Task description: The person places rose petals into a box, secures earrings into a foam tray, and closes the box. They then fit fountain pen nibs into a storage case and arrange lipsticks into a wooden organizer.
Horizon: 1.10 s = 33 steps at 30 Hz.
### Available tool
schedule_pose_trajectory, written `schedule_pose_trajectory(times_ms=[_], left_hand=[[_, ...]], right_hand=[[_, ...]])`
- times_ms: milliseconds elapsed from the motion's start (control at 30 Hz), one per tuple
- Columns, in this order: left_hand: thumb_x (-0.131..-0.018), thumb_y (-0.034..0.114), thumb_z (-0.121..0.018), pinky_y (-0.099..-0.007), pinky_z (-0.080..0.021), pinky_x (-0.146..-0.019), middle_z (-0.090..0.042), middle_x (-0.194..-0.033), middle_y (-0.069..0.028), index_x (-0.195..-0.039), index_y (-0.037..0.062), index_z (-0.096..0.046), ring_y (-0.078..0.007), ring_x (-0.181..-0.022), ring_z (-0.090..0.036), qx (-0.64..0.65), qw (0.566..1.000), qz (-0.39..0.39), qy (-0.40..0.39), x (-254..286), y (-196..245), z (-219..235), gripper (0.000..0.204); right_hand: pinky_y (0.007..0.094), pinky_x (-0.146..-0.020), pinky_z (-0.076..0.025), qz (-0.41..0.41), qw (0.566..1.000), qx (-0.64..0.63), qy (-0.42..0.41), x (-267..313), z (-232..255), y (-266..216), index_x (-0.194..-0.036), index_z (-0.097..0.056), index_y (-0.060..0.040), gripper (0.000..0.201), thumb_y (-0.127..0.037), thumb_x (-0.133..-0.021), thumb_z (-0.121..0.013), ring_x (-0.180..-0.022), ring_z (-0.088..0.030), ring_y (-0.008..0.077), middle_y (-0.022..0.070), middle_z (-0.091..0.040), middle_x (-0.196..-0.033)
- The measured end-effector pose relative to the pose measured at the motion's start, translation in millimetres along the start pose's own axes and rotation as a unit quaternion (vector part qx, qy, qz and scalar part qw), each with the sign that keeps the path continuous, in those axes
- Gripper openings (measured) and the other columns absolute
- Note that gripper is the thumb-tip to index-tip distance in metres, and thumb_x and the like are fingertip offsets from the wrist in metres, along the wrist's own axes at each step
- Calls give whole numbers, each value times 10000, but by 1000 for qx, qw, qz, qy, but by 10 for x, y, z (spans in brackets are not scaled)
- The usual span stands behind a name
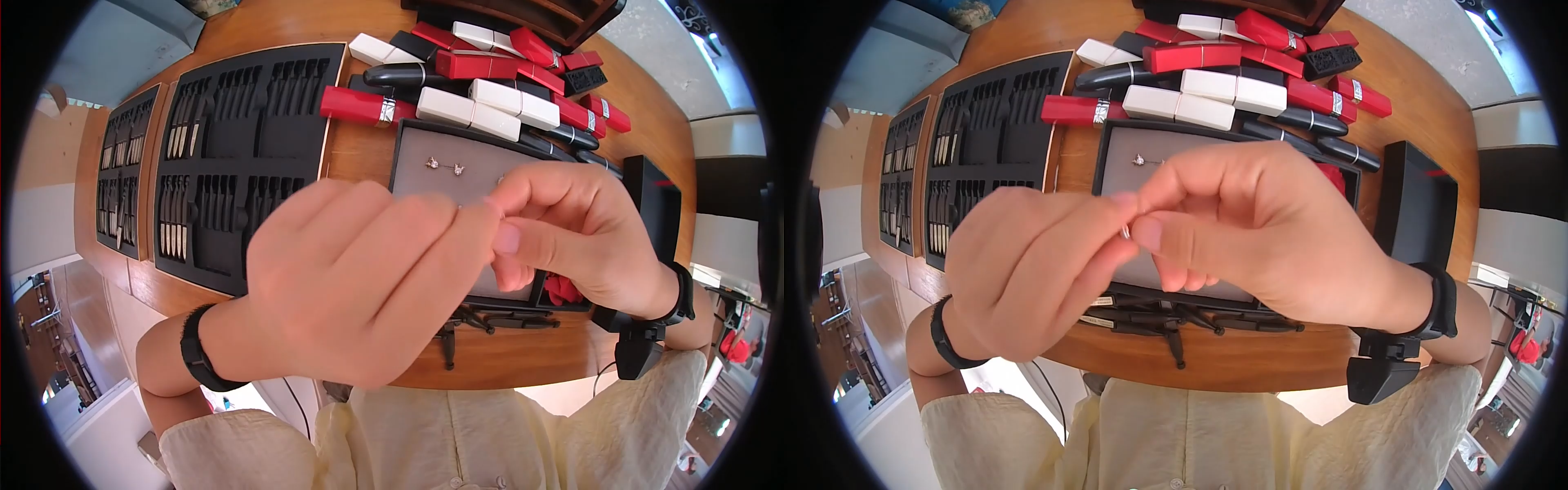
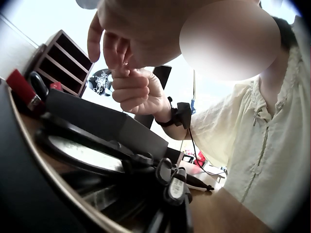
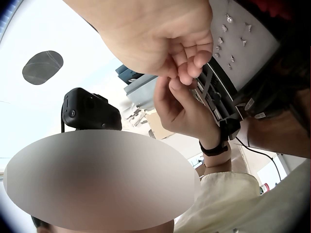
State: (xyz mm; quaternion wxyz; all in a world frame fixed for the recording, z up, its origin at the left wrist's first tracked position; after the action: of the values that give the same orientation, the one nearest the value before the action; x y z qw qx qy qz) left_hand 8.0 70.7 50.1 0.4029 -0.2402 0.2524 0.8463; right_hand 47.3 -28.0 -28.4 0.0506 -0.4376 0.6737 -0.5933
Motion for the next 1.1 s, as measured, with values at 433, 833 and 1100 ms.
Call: schedule_pose_trajectory(times_ms=[433, 833, 1100], left_hand=[[-801, -67, -717, -252, -496, -612, -666, -870, -90, -1027, -5, -676, -154, -707, -615, 137, 986, 90, -21, -334, -161, -194, 238], [-707, -32, -769, -272, -472, -597, -651, -878, -67, -939, 31, -676, -183, -717, -595, 112, 990, 65, -52, -416, -40, -436, 258], [-665, 51, -768, -345, -461, -636, -580, -858, -50, -890, 79, -643, -248, -757, -563, 41, 984, 30, -173, -406, 132, -846, 259]], right_hand=[[241, -559, -439, 85, 988, -117, 43, 118, 316, -31, -1010, -624, 24, 221, -166, -1011, -511, -577, -569, 128, 90, -642, -728], [217, -567, -412, 94, 988, 15, 121, 363, 565, 21, -1076, -628, 42, 372, -263, -1052, -416, -610, -551, 94, 61, -605, -696], [218, -553, -391, 133, 970, 43, 197, 698, 1027, 42, -1069, -614, 36, 408, -294, -1042, -374, -576, -497, 82, 33, -537, -649]])
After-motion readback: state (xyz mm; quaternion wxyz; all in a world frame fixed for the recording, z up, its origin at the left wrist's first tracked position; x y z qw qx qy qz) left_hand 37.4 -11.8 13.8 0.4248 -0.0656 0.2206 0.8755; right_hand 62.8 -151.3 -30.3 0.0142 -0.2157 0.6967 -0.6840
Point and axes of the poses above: each hand's wrist, its own x-axis away from the middle knuckle, its own z-axis out of the back of the hand, y = z × x, the point moved 10 cm from there along -x, towards the middle knuckle
